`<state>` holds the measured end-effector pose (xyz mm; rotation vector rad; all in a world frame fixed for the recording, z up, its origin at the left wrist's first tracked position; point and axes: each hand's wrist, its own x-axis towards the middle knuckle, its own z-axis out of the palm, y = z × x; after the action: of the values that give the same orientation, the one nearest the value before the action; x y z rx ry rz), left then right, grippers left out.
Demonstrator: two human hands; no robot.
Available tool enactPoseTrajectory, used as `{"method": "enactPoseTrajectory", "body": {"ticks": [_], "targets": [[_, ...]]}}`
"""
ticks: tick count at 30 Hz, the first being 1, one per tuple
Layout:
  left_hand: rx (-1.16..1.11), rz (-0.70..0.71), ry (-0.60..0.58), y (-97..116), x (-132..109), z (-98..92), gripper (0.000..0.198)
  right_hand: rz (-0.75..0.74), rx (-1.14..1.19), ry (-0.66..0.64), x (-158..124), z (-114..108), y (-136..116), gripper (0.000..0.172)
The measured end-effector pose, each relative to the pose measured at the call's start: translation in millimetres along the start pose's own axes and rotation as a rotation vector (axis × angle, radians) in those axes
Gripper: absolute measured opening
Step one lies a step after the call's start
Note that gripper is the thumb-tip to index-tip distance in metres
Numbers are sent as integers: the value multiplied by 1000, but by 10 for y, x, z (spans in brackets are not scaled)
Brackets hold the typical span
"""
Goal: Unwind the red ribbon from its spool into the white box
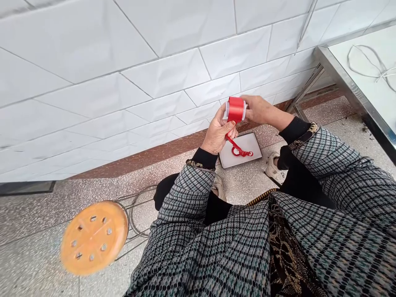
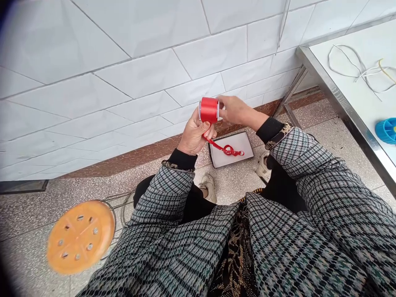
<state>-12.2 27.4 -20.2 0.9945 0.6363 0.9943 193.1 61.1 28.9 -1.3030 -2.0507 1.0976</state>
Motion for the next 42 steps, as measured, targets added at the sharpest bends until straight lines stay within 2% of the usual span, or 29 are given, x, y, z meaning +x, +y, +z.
{"method": "enactPoseTrajectory", "body": {"ticks": [2, 4, 6, 9, 13, 16, 18, 20, 23, 26, 28, 31, 36, 39, 42], "targets": [[-10, -23, -5, 18, -8, 33, 87, -138, -326, 193, 5, -15, 6, 22], [-11, -48, 8, 27, -13, 78, 82, -162, -534, 258, 5, -18, 21, 26], [-15, -60, 34, 33, -12, 130, 73, -110, -630, 280, 4, -19, 33, 28], [-13, -58, 101, 44, 5, 192, 56, -33, -647, 302, 11, -38, 34, 28], [27, -33, 198, 63, 10, 236, 33, 83, -546, 343, 35, -115, 4, 28], [65, -35, 191, 65, -26, 264, 36, 167, -392, 369, 64, -180, -4, 28], [73, -30, 178, 56, -50, 277, 38, 178, -194, 376, 85, -197, 3, 25], [68, -6, 180, 40, -57, 278, 38, 170, 51, 334, 98, -180, 2, 23], [82, 12, 189, 13, -36, 261, 41, 151, 369, 183, 82, -108, -44, 26], [113, 0, 177, -13, -9, 239, 45, 158, 491, 89, 57, -44, -106, 25], [127, 7, 158, -29, -6, 227, 50, 177, 489, 113, 67, -40, -102, 23], [180, 81, 154, -37, -40, 218, 54, 204, 388, 216, 117, -94, 4, 22], [449, 338, 176, 46, -154, 284, 48, 148, -15, 381, 168, -210, 231, 20], [538, 365, 138, 78, -197, 332, 49, 102, -258, 462, 171, -251, 284, 18], [466, 351, 186, 25, -198, 296, 48, 82, -381, 472, 180, -288, 316, 16]]}}
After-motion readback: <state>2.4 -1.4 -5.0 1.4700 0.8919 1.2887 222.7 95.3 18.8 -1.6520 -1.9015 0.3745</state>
